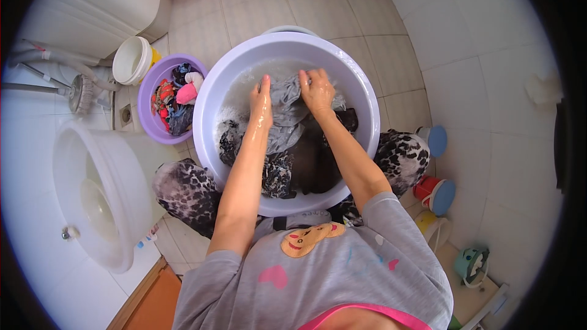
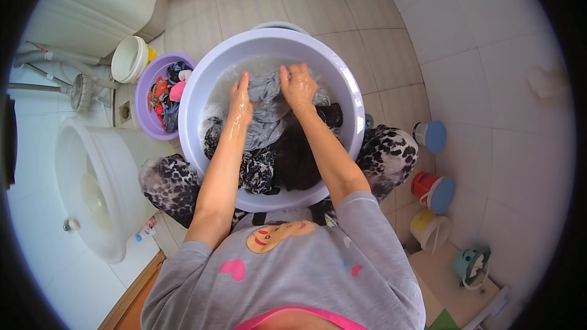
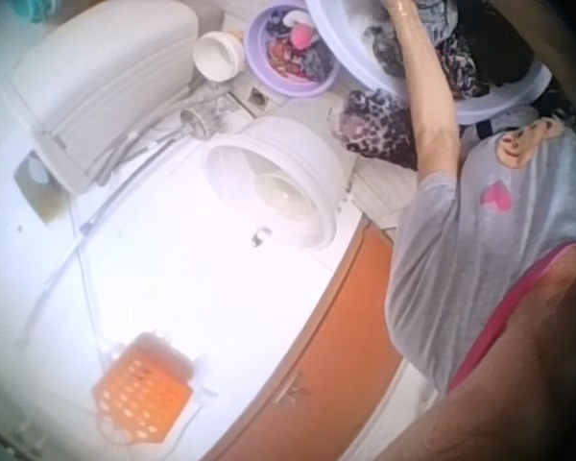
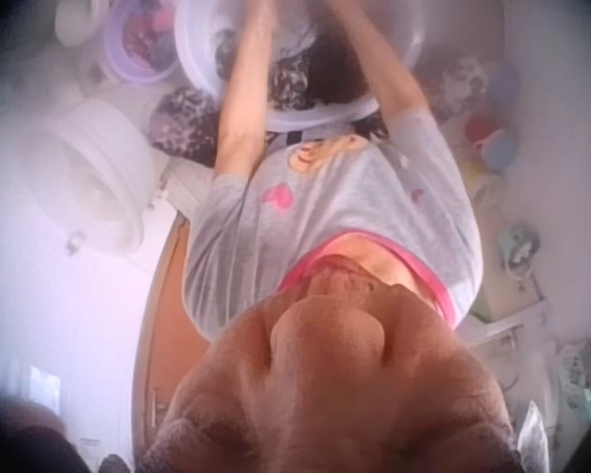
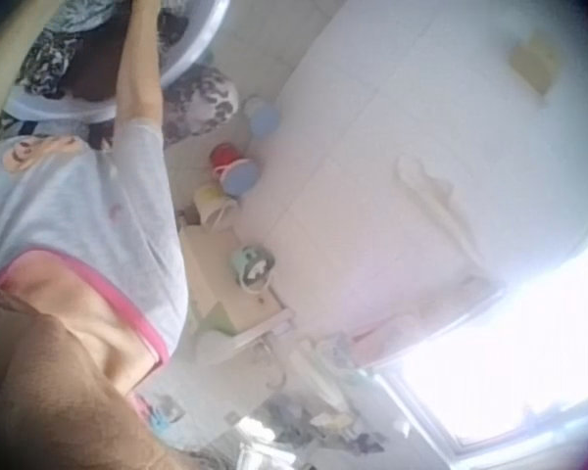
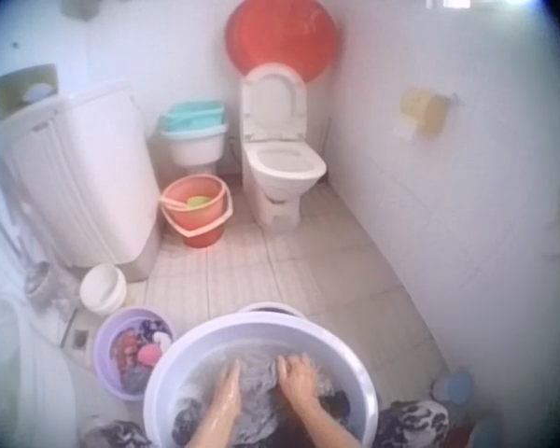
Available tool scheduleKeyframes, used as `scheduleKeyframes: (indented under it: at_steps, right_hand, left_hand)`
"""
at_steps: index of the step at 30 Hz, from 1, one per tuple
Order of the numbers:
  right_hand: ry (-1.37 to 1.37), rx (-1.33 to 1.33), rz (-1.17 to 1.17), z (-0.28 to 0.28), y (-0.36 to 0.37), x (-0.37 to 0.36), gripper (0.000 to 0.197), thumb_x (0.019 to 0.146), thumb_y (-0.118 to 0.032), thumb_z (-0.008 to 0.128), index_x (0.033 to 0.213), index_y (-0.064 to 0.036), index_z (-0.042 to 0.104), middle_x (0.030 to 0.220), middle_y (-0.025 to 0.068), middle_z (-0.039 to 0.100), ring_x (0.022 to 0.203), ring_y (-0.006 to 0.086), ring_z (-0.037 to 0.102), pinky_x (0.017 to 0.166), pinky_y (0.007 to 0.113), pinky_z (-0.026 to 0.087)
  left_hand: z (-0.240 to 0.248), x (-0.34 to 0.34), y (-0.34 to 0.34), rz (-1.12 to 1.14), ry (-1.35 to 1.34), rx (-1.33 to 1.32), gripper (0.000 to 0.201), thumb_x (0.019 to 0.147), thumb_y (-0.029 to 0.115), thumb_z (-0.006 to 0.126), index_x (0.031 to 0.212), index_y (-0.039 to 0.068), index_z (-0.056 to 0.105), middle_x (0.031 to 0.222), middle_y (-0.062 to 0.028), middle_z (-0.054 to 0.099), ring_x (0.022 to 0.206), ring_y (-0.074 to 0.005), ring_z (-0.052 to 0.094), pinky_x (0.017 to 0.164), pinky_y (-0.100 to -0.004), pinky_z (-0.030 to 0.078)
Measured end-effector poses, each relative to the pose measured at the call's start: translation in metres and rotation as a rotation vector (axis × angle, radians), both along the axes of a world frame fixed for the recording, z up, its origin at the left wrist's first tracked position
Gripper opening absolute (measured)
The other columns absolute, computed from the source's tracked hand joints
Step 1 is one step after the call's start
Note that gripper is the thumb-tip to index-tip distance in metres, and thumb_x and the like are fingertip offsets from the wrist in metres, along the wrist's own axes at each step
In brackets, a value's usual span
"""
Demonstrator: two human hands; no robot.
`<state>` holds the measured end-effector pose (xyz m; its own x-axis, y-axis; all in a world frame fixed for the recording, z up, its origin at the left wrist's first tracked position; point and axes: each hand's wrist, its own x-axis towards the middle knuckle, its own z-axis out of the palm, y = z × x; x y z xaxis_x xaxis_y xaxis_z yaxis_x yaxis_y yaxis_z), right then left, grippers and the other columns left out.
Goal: The person washes dark-colored clothes in a white bucket of soapy water using a pink brush and by rubbing the fabric together by hand.
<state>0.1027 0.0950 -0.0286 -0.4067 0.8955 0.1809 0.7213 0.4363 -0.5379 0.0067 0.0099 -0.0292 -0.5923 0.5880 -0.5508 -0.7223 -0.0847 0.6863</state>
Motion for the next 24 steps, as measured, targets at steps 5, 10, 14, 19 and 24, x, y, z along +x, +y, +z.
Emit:
scheduleKeyframes:
  at_steps: [5, 10, 14, 19, 24]
  right_hand:
    - [-0.235, -0.125, 0.372, -0.012, -0.022, 0.013, 0.046, 0.072, -0.02, 0.057, 0.117, -0.0198, 0.046, 0.118, 0.0207, 0.035, 0.101, 0.0351, 0.043, 0.074, 0.044, 0.043]
    - [-0.248, -0.214, 0.11, -0.032, 0.005, 0.007, 0.037, 0.065, -0.003, 0.052, 0.101, -0.0063, 0.052, 0.095, 0.0202, 0.049, 0.083, 0.0347, 0.051, 0.07, 0.041, 0.043]
    - [0.512, -0.04, 0.106, -0.001, -0.042, -0.025, 0.026, 0.062, -0.002, 0.054, 0.087, -0.0025, 0.052, 0.081, 0.0167, 0.051, 0.072, 0.0338, 0.052, 0.066, 0.041, 0.043]
    - [0.527, 0.073, 0.54, 0.066, -0.105, -0.012, 0.03, 0.057, -0.01, 0.059, 0.087, -0.0117, 0.056, 0.079, 0.009, 0.051, 0.061, 0.028, 0.056, 0.061, 0.036, 0.047]
    - [0.373, 0.138, 0.22, 0.028, -0.037, -0.016, 0.015, 0.057, -0.02, 0.064, 0.07, -0.0138, 0.056, 0.078, 0.0107, 0.054, 0.055, 0.026, 0.055, 0.046, 0.035, 0.047]
  left_hand:
    - [-0.03, -0.007, -0.018, -0.254, 1.645, -0.735, 0.026, 0.075, 0.008, 0.053, 0.101, 0.01, 0.053, 0.121, -0.0152, 0.033, 0.103, -0.0306, 0.041, 0.084, -0.0357, 0.037]
    - [-0.043, -0.023, -0.018, -0.241, 1.153, -0.622, 0.039, 0.07, 0.003, 0.055, 0.108, 0.011, 0.051, 0.122, -0.0173, 0.032, 0.103, -0.032, 0.042, 0.085, -0.0405, 0.038]
    - [-0.023, -0.014, 0.007, 0.091, -0.065, -0.174, 0.041, 0.077, 0.018, 0.055, 0.114, 0.005, 0.043, 0.108, -0.0118, 0.048, 0.092, -0.0258, 0.05, 0.08, -0.0375, 0.042]
    - [-0.014, -0.042, -0.01, -0.605, -0.437, 0.52, 0.039, 0.083, 0.037, 0.045, 0.108, 0.007, 0.047, 0.096, -0.0065, 0.054, 0.082, -0.0205, 0.053, 0.071, -0.0336, 0.045]
    - [-0.006, 0.002, 0.011, -0.165, -0.362, 0.276, 0.033, 0.086, 0.038, 0.04, 0.096, 0.008, 0.049, 0.086, -0.0031, 0.053, 0.079, -0.0158, 0.051, 0.069, -0.0298, 0.044]
